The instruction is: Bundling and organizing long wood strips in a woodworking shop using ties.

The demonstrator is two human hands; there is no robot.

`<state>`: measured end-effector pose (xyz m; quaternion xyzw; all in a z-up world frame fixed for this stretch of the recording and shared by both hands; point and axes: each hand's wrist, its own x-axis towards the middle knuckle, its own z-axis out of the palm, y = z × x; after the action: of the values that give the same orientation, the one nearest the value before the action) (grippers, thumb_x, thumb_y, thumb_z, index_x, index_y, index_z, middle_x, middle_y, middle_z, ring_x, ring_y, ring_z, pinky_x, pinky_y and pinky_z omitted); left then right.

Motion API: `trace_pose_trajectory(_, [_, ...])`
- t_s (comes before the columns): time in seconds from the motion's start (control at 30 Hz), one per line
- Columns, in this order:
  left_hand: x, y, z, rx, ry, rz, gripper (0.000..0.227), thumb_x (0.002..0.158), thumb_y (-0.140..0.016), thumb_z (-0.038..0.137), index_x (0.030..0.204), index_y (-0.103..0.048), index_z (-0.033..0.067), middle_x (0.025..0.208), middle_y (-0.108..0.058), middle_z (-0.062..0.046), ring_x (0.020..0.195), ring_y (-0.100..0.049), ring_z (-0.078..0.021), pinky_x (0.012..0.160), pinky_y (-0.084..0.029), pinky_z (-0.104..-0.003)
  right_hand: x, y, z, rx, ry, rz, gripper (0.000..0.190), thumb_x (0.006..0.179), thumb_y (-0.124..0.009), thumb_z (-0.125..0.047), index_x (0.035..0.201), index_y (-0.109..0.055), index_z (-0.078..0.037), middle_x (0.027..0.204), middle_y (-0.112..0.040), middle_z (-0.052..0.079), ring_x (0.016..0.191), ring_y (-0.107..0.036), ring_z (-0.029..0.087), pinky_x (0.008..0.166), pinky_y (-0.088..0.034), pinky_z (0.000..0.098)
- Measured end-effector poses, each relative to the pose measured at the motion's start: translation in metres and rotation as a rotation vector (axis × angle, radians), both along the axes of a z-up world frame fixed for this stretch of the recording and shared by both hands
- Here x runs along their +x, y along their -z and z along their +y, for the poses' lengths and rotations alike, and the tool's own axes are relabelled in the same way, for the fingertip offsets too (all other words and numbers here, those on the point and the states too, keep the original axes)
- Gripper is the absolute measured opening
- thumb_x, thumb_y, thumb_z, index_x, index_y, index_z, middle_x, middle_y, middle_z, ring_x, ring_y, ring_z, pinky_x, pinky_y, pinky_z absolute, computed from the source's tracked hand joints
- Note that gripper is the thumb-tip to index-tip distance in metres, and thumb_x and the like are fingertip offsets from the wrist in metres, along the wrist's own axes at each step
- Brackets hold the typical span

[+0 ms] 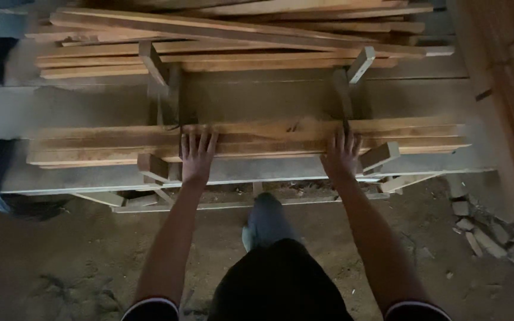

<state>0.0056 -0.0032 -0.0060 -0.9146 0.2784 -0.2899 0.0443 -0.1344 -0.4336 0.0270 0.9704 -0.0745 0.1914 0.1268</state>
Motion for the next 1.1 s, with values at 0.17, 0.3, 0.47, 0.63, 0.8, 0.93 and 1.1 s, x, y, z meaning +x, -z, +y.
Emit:
trace_pose_trajectory(0.17, [0.008,0.012,0.005,-0.039,0.098,-0.021,0.096,0.067,-0.089,0.014,0.154,-0.050,0.0200,0.153,-0.051,-0.015,0.143,-0.042,-0.0513,0.116,-0.036,-0.069,0.006,-0.022,-0.003,-0.029,0.031,0.191,0.094,0.063,-0.087,-0.044,0.145,-0.055,-0.010,0.143,-0.053,0.013,0.136,-0.049,0.044,0.111,-0.039,0.0715])
trace_pose_trajectory(0.3, [0.004,-0.004,0.005,-0.043,0.098,0.031,0.105,0.063,-0.092,0.013,0.157,-0.047,0.0206,0.151,-0.052,-0.015,0.144,-0.042,-0.0496,0.117,-0.033,-0.069,0.011,-0.027,-0.003,-0.085,0.007,0.155,0.086,0.058,-0.088,-0.044,0.134,-0.061,-0.013,0.132,-0.060,0.011,0.124,-0.059,0.042,0.107,-0.045,0.0645])
trace_pose_trajectory(0.47, [0.015,-0.010,0.006,0.029,0.061,0.189,0.116,0.058,-0.095,0.017,0.160,-0.040,0.0238,0.158,-0.045,-0.010,0.149,-0.035,-0.0466,0.121,-0.028,-0.069,0.026,-0.041,-0.004,0.017,0.066,0.317,0.097,0.059,-0.085,-0.050,0.143,-0.056,-0.012,0.146,-0.056,0.014,0.134,-0.054,0.048,0.112,-0.039,0.0684])
trace_pose_trajectory(0.63, [0.070,-0.043,-0.003,0.265,-0.020,0.674,0.115,0.075,-0.086,0.038,0.166,-0.017,0.0267,0.154,-0.048,-0.009,0.146,-0.038,-0.0383,0.120,-0.024,-0.063,0.075,-0.018,-0.062,-0.099,-0.136,0.382,0.085,0.060,-0.084,-0.054,0.134,-0.064,-0.015,0.125,-0.064,0.007,0.121,-0.063,0.039,0.100,-0.051,0.0538])
trace_pose_trajectory(0.8, [0.119,-0.073,0.004,0.108,0.165,0.761,0.119,0.060,-0.095,0.046,0.158,-0.036,0.0136,0.158,-0.039,-0.019,0.141,-0.046,-0.0443,0.122,-0.028,-0.063,0.109,-0.084,-0.057,0.423,-0.016,0.685,0.102,0.067,-0.090,-0.040,0.156,-0.047,-0.015,0.147,-0.061,0.015,0.136,-0.056,0.042,0.107,-0.048,0.0598])
trace_pose_trajectory(0.93, [0.128,-0.061,0.024,0.278,0.057,0.540,0.106,0.073,-0.077,0.066,0.158,-0.039,0.0169,0.161,-0.041,-0.014,0.151,-0.034,-0.0387,0.124,-0.023,-0.061,0.122,-0.065,-0.054,0.127,-0.175,0.528,0.107,0.071,-0.077,-0.064,0.153,-0.047,-0.003,0.154,-0.050,0.027,0.140,-0.046,0.050,0.112,-0.038,0.0616])
trace_pose_trajectory(1.1, [0.109,-0.089,0.021,0.352,-0.042,0.621,0.110,0.074,-0.076,0.071,0.160,-0.033,0.0187,0.167,-0.030,-0.010,0.159,-0.015,-0.0319,0.131,-0.006,-0.057,0.107,-0.022,-0.057,0.155,-0.246,0.352,0.160,0.048,-0.090,-0.064,0.160,-0.006,0.013,0.169,-0.004,0.035,0.154,-0.003,0.055,0.120,-0.006,0.0674])
